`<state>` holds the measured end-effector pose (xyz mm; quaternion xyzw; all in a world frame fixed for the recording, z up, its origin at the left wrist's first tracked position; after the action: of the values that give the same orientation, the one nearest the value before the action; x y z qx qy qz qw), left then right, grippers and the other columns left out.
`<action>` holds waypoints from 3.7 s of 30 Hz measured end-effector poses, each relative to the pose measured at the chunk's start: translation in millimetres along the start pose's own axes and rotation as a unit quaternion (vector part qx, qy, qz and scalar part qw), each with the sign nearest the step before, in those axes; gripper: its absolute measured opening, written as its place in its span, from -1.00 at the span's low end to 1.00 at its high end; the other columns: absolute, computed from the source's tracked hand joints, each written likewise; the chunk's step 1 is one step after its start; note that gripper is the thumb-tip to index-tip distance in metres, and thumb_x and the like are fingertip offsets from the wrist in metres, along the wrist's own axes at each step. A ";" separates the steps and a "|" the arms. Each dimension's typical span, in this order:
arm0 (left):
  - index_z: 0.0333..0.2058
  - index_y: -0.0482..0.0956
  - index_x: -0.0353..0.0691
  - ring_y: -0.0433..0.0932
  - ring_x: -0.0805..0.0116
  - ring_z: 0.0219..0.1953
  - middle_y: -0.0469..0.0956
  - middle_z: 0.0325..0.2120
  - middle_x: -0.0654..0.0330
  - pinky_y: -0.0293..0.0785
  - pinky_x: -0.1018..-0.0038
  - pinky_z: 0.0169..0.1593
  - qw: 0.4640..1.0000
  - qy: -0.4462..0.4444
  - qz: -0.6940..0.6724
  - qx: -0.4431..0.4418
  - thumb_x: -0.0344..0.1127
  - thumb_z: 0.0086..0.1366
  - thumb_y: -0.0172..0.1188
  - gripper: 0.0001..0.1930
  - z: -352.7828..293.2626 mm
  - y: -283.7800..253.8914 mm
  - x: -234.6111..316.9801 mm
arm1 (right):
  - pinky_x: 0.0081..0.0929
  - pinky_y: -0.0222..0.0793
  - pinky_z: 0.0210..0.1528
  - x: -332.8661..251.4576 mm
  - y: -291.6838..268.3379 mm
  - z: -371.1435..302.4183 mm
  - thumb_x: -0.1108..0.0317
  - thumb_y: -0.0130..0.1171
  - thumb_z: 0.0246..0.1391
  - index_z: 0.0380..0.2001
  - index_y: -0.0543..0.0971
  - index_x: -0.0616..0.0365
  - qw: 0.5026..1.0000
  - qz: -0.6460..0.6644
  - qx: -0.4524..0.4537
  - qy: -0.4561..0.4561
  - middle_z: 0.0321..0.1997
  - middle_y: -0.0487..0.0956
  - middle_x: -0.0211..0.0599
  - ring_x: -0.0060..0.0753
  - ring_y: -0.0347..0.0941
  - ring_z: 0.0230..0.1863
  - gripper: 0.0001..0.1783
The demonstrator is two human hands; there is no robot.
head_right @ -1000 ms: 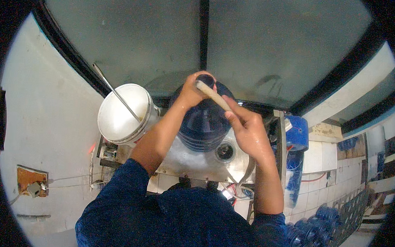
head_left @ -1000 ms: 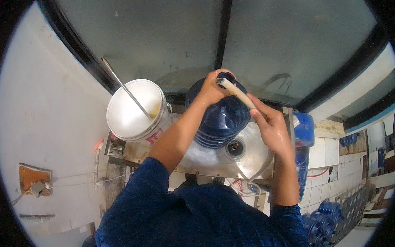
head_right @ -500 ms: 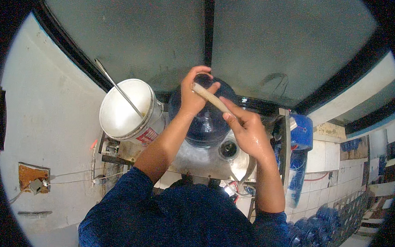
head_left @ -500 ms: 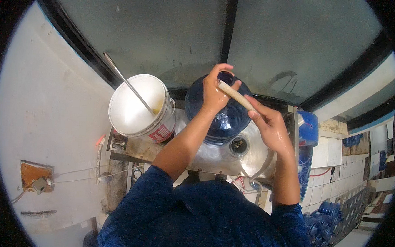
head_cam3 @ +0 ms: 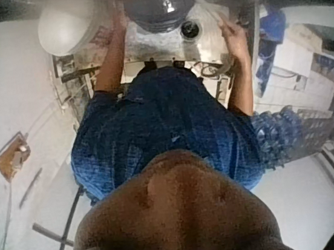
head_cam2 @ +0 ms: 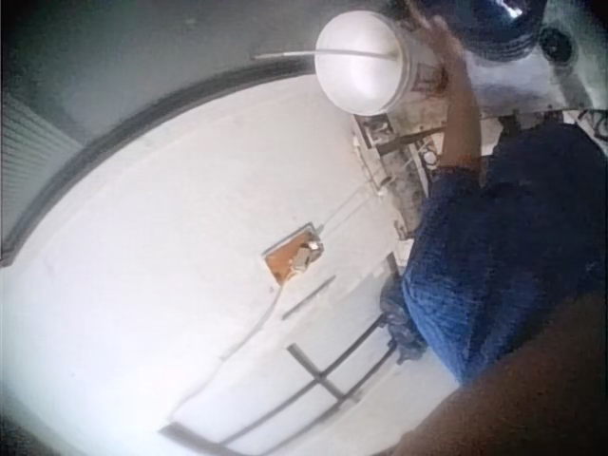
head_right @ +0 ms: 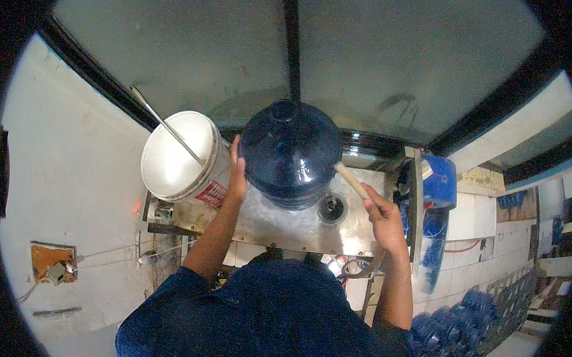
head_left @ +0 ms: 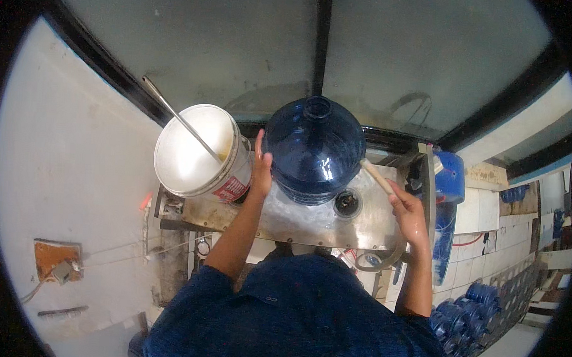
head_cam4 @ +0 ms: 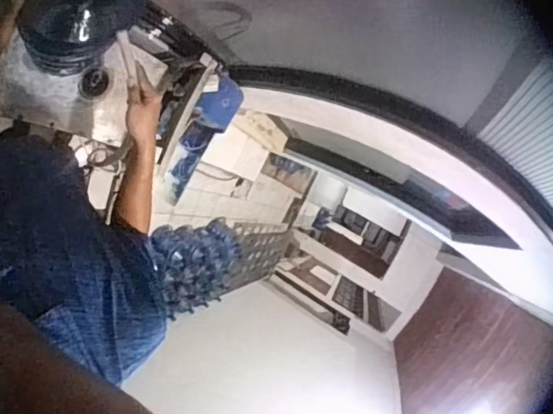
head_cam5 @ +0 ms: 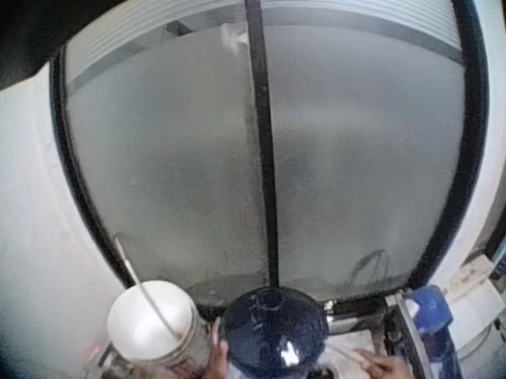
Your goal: The person retrieves a large blue water jug, places it on a metal sink, and scrubs the exterior with a soapy sponge. They rinse the jug with a hose and continue scrubbing the surface thoroughly.
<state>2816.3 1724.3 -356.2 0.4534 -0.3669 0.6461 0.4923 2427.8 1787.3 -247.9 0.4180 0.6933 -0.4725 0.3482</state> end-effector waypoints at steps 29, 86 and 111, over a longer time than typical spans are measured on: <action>-0.31 0.66 -0.26 0.62 0.37 -0.33 0.67 -0.36 0.24 0.56 0.42 -0.16 0.975 -0.055 -0.134 0.168 -0.60 -0.01 0.49 -0.74 64.6 124.8 122.9 | -0.42 0.40 0.18 -106.4 0.5 -24.4 0.27 0.16 0.34 0.25 0.52 0.08 0.974 -0.018 0.081 -0.211 0.15 0.62 0.04 -0.37 0.57 0.14 -0.56; 0.49 -0.09 -0.16 0.06 -0.15 0.48 0.07 0.44 -0.19 -0.02 0.16 0.48 0.976 -0.054 0.129 -0.169 0.11 0.52 -0.09 -0.24 -26.6 58.5 -58.8 | -0.08 0.45 0.16 -25.3 91.2 26.9 0.19 0.10 0.33 0.26 0.52 -0.08 0.980 -0.175 -0.093 -0.030 0.04 0.60 0.16 0.22 0.54 0.09 -0.55; 0.33 0.32 -0.20 0.61 0.03 0.07 0.63 -0.02 -0.08 0.50 0.20 0.13 0.865 -0.176 0.309 -0.355 -0.13 -0.05 0.38 -0.10 -5.2 -34.9 -144.0 | -0.31 0.40 0.18 44.2 -46.2 38.9 0.23 0.11 0.35 0.21 0.55 0.16 0.977 -0.159 0.140 -0.006 0.09 0.63 0.12 -0.11 0.59 0.14 -0.57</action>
<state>2863.9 1694.0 -493.3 0.2181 -0.7731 0.5007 0.3225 2371.1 1752.2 -281.9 0.3443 0.6755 -0.6170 0.2111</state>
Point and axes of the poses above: each hand's wrist, its own z-axis towards the middle knuckle, its own y-axis out of the palm, x = y × z, the point moved 4 cm from there along z, towards the middle knuckle
